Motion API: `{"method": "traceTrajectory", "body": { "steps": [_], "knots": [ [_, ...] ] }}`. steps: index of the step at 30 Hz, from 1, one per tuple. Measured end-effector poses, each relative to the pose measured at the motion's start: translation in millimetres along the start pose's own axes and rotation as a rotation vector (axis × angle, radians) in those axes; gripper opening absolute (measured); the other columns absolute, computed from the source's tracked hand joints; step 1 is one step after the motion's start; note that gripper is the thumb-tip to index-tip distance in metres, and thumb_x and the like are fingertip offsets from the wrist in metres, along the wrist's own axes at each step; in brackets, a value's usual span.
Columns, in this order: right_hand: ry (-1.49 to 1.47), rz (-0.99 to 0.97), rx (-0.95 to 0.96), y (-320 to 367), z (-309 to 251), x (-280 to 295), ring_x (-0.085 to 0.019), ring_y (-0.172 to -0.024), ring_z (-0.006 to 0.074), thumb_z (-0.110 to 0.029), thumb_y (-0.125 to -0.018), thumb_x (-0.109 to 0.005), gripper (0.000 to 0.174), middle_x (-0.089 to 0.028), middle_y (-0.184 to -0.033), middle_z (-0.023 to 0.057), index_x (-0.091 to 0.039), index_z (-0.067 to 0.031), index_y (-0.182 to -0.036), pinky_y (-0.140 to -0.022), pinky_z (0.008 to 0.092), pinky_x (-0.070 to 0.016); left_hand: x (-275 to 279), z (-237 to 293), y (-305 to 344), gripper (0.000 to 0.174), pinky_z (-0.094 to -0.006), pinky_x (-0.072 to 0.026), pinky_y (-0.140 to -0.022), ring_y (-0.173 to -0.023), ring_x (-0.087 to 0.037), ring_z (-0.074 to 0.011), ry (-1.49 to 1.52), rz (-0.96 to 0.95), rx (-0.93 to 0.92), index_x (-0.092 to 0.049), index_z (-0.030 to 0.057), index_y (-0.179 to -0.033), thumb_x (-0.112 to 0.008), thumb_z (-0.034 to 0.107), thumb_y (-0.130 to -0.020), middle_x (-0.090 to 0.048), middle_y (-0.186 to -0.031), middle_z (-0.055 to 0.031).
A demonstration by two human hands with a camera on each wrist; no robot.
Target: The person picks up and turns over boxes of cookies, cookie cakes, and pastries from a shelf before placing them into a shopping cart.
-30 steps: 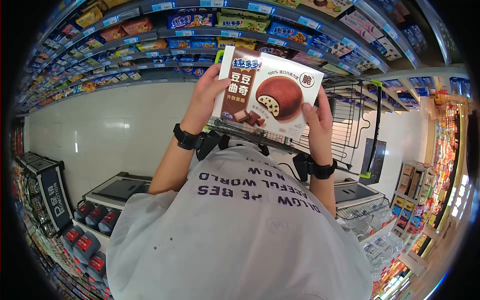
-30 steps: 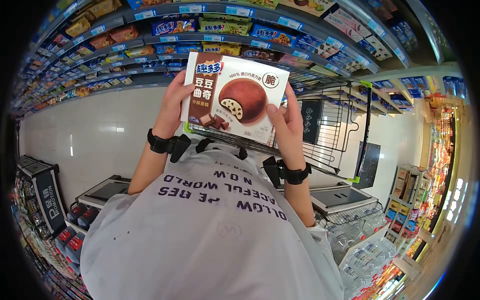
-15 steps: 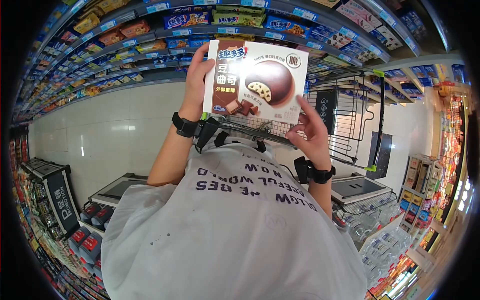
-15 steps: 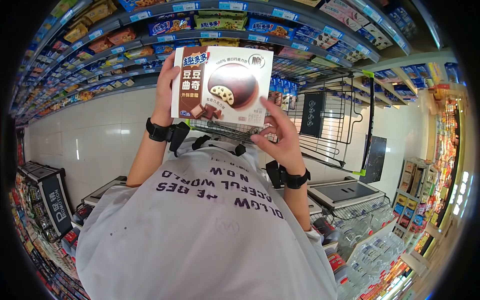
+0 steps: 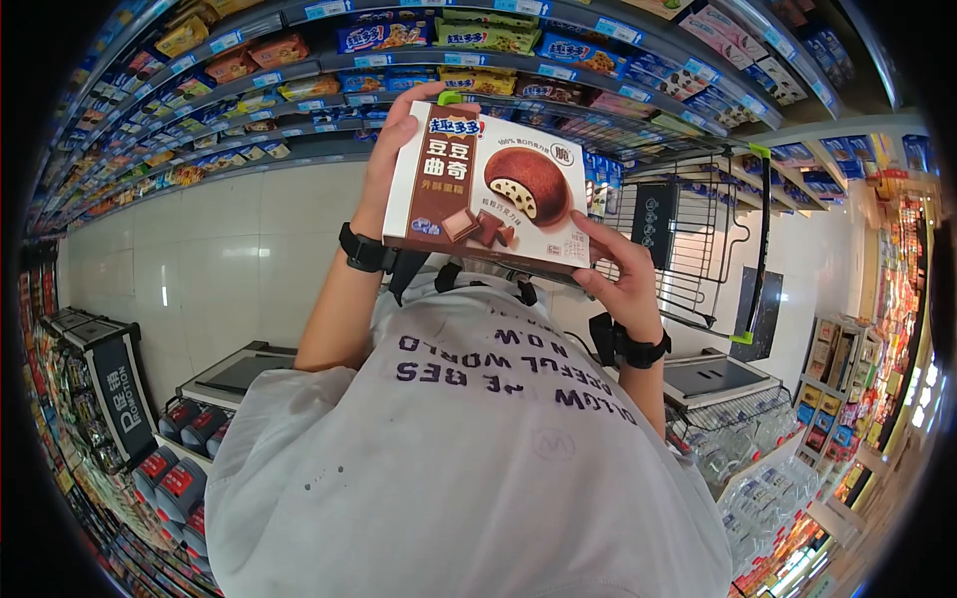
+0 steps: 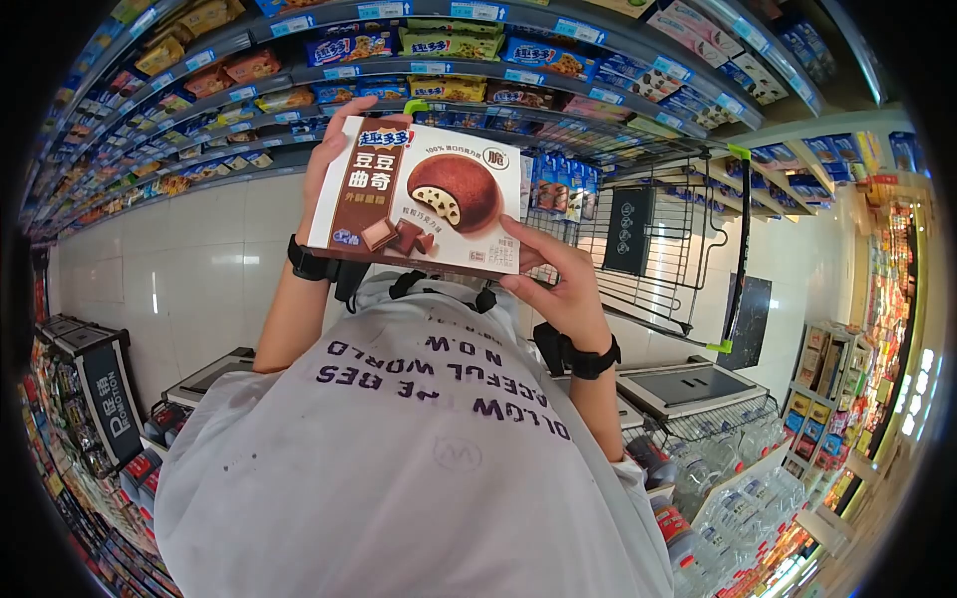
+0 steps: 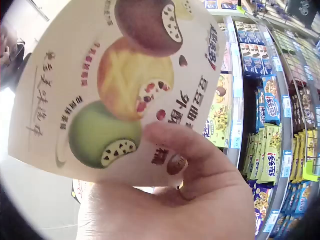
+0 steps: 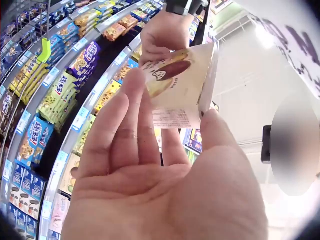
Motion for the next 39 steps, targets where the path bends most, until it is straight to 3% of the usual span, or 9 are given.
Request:
{"method": "traceTrajectory", "body": {
  "steps": [4, 6, 12, 19, 25, 27, 33, 36, 39],
  "knots": [
    [0.017, 0.030, 0.012, -8.1, -9.4, -7.3, -0.066, -0.082, 0.0163, -0.011, -0.074, -0.077, 0.059, -0.068, -0.100, 0.0115, -0.056, -0.0034, -0.129, -0.075, 0.0275, -0.0508, 16.5, -8.4, 5.3, 0.038, -0.0385, -0.0524, -0.089, -0.107, -0.060, -0.0275, -0.011, 0.097, 0.061, -0.044, 0.0066, -0.121, -0.047, 0.029, -0.091, -0.057, -0.121, -0.0228],
    [0.311, 0.040, 0.058, -11.4, -17.5, -10.9, -0.066, -0.082, 0.0214, -0.010, -0.072, -0.078, 0.061, -0.069, -0.097, 0.0131, -0.057, -0.0062, -0.128, -0.074, 0.0290, -0.0512, 23.5, -11.4, 5.9, 0.038, -0.0377, -0.0522, -0.088, -0.106, -0.061, -0.0269, -0.026, 0.143, 0.085, -0.045, 0.0065, -0.121, -0.047, 0.029, -0.091, -0.058, -0.118, -0.0212],
    [0.415, 0.040, 0.099, -10.3, -15.1, -14.9, -0.065, -0.081, 0.0288, -0.005, -0.066, -0.079, 0.066, -0.067, -0.097, 0.0168, -0.057, -0.0102, -0.129, -0.075, 0.0328, -0.0521, 20.3, -5.4, 14.4, 0.039, -0.0382, -0.0506, -0.092, -0.110, -0.059, -0.0271, -0.066, 0.134, 0.072, -0.044, 0.0070, -0.122, -0.046, 0.030, -0.092, -0.056, -0.123, -0.0212],
    [0.336, 0.075, 0.093, -4.9, -13.8, -15.1, -0.067, -0.084, 0.0262, -0.005, -0.067, -0.079, 0.066, -0.067, -0.102, 0.0168, -0.056, -0.0087, -0.129, -0.076, 0.0312, -0.0520, 14.7, 5.5, 18.4, 0.042, -0.0455, -0.0508, -0.094, -0.114, -0.057, -0.0321, -0.028, 0.082, -0.017, -0.042, 0.0103, -0.128, -0.039, 0.035, -0.095, -0.049, -0.132, -0.0237],
    [0.280, 0.051, 0.072, -2.8, -15.7, -17.5, -0.068, -0.086, 0.0249, -0.007, -0.069, -0.079, 0.065, -0.066, -0.109, 0.0176, -0.056, -0.0069, -0.130, -0.076, 0.0301, -0.0525, 20.8, -2.4, 19.7, 0.040, -0.0462, -0.0530, -0.091, -0.111, -0.058, -0.0328, -0.066, 0.040, 0.050, -0.042, 0.0084, -0.128, -0.035, 0.035, -0.099, -0.051, -0.129, -0.0245],
    [0.279, 0.062, 0.109, -3.0, -19.0, -15.9, -0.068, -0.086, 0.0233, -0.008, -0.070, -0.079, 0.064, -0.066, -0.110, 0.0171, -0.056, -0.0066, -0.129, -0.076, 0.0291, -0.0527, 23.1, -5.7, 20.8, 0.043, -0.0380, -0.0510, -0.092, -0.110, -0.060, -0.0267, -0.095, 0.076, 0.062, -0.042, 0.0095, -0.128, -0.035, 0.038, -0.097, -0.056, -0.126, -0.0216],
    [0.243, 0.057, 0.060, -0.4, -17.7, -14.5, -0.068, -0.083, 0.0191, -0.013, -0.072, -0.079, 0.060, -0.067, -0.110, 0.0157, -0.057, -0.0053, -0.127, -0.074, 0.0280, -0.0532, 23.5, -11.9, 19.3, 0.037, -0.0391, -0.0529, -0.089, -0.105, -0.063, -0.0272, -0.149, 0.032, 0.074, -0.043, 0.0095, -0.124, -0.034, 0.036, -0.099, -0.058, -0.121, -0.0197],
    [0.197, 0.053, 0.060, 0.4, -14.4, -13.5, -0.068, -0.080, 0.0184, -0.012, -0.074, -0.078, 0.057, -0.067, -0.110, 0.0150, -0.058, -0.0048, -0.126, -0.073, 0.0273, -0.0533, 25.7, -24.3, 20.8, 0.038, -0.0370, -0.0565, -0.082, -0.100, -0.064, -0.0262, -0.165, 0.079, 0.185, -0.043, 0.0072, -0.121, -0.035, 0.038, -0.100, -0.058, -0.118, -0.0204],
    [0.183, 0.031, -0.021, -2.2, -3.0, -12.6, -0.068, -0.074, 0.0163, -0.009, -0.076, -0.075, 0.055, -0.067, -0.109, 0.0134, -0.057, -0.0065, -0.127, -0.069, 0.0265, -0.0528, 23.4, -16.9, 21.9, 0.037, -0.0349, -0.0536, -0.087, -0.105, -0.062, -0.0250, -0.157, 0.101, 0.134, -0.046, 0.0085, -0.122, -0.033, 0.036, -0.101, -0.058, -0.121, -0.0191]
  ]
}}
Point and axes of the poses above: each hand's wrist, its own y-axis away from the middle knuckle, its own x-axis out of the back of the hand, z = x × y, the point moved 9 cm from there along -y, towards the middle knuckle
